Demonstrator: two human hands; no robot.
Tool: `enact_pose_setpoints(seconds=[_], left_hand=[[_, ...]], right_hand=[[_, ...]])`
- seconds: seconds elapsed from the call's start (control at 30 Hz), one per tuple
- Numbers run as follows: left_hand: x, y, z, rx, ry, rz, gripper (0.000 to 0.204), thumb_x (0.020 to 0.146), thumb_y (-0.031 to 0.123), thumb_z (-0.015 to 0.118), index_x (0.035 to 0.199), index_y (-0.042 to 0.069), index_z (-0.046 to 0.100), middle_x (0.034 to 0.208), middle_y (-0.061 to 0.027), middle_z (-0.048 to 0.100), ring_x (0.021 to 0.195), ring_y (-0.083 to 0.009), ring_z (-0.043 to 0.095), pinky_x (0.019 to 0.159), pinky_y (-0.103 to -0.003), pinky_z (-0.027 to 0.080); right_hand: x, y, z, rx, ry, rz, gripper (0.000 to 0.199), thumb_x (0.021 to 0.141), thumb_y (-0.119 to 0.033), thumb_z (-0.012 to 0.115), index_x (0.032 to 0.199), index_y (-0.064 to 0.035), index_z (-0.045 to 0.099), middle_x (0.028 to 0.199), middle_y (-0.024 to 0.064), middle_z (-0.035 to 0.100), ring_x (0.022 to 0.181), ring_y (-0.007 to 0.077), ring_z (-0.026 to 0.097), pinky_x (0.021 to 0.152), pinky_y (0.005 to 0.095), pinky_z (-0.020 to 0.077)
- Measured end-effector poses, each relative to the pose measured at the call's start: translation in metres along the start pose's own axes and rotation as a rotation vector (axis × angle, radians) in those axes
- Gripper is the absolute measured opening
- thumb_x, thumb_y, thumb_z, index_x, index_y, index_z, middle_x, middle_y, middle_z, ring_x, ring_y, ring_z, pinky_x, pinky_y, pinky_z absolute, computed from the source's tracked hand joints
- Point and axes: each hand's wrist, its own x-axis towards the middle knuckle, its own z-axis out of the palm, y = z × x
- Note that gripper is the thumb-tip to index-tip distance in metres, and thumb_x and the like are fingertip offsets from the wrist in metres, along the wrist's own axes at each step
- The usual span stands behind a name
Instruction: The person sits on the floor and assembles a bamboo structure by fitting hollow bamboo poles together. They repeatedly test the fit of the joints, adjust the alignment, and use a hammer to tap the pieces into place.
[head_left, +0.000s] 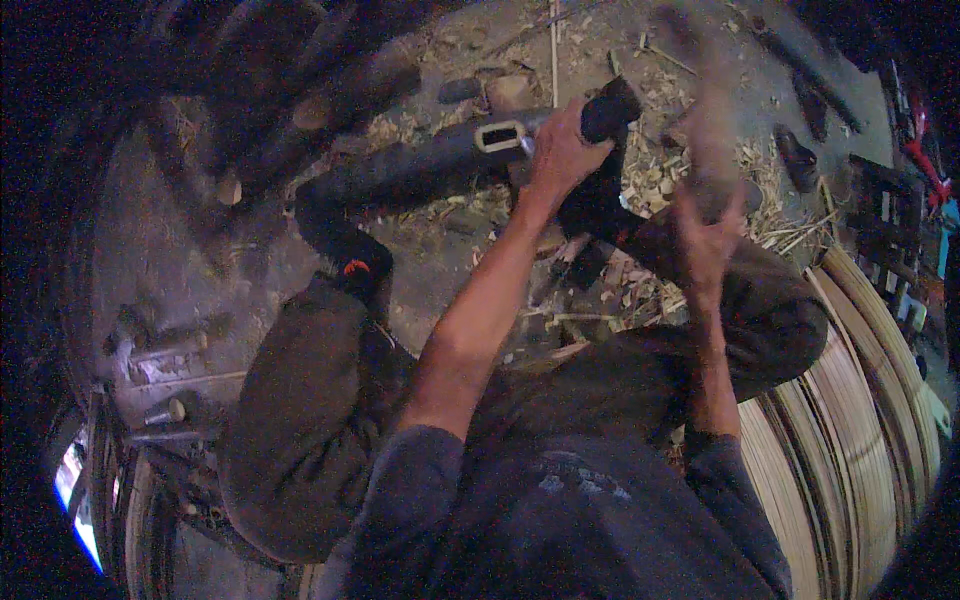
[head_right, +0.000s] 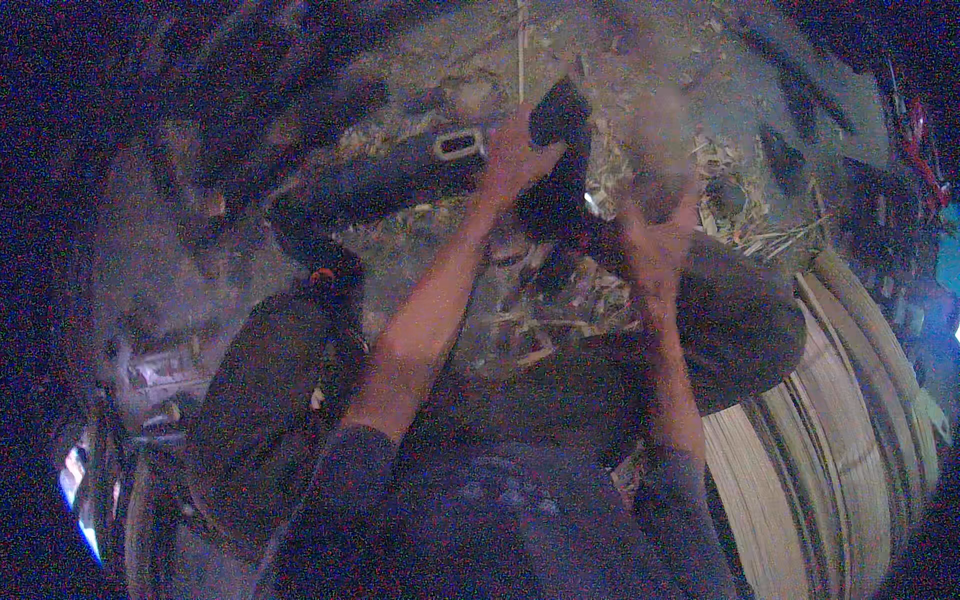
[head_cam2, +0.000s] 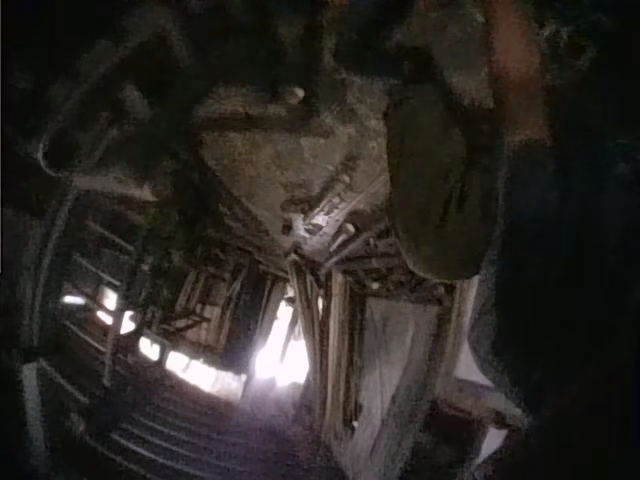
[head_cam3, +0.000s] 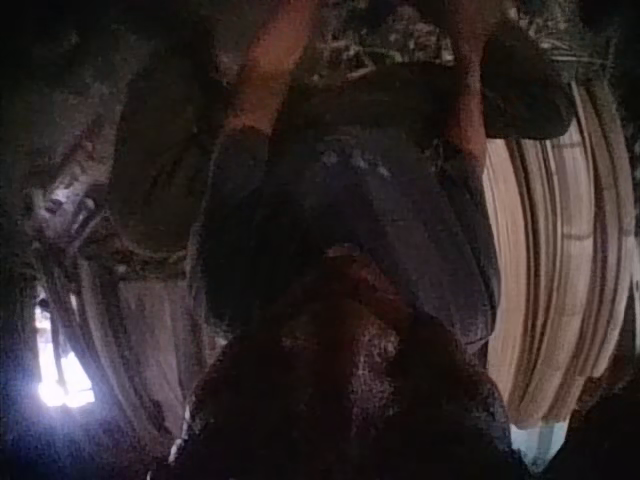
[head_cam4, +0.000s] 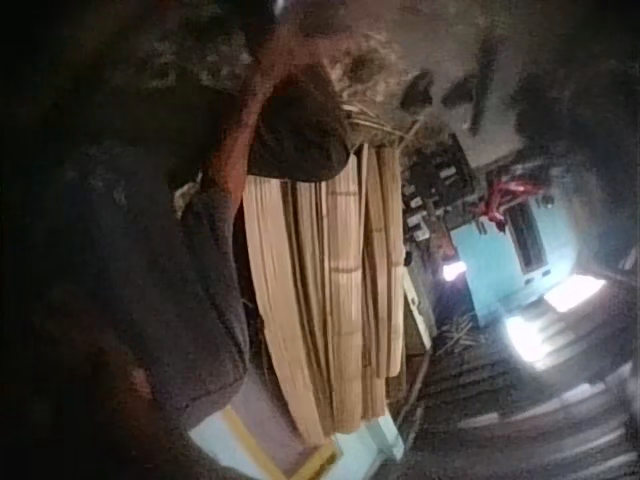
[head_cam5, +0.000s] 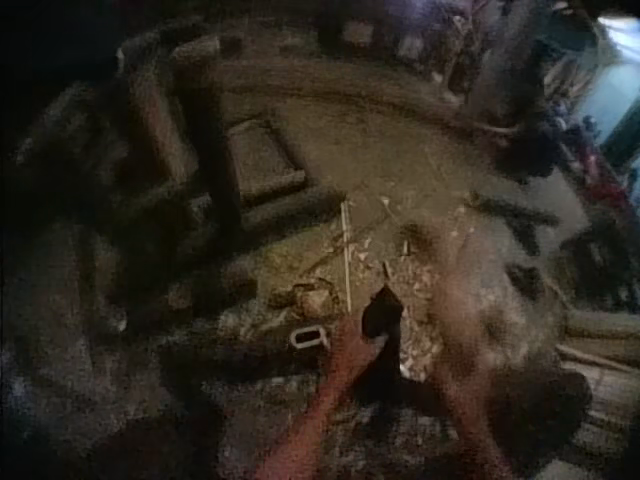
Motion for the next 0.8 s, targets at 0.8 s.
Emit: enact_pose_setpoints(seconds=[0.8], left_hand=[[-0.014,-0.030,-0.013,0.220,0.045,0.135,0.072,0.065,0.032,0.076,0.125,0.007,0.047,0.110,-0.0163,0.059,0.104,-0.0358,0.055,0.091,-0.043,0.043]], right_hand=[[-0.046,0.067,0.055,0.024,-0.099,0.090,0.063,0.079,-0.017,0.068,0.129,0.0037,0.036,0.118,0.0174,0.052,0.107,0.0252,0.052,0.093,0.0356,0.0400]])
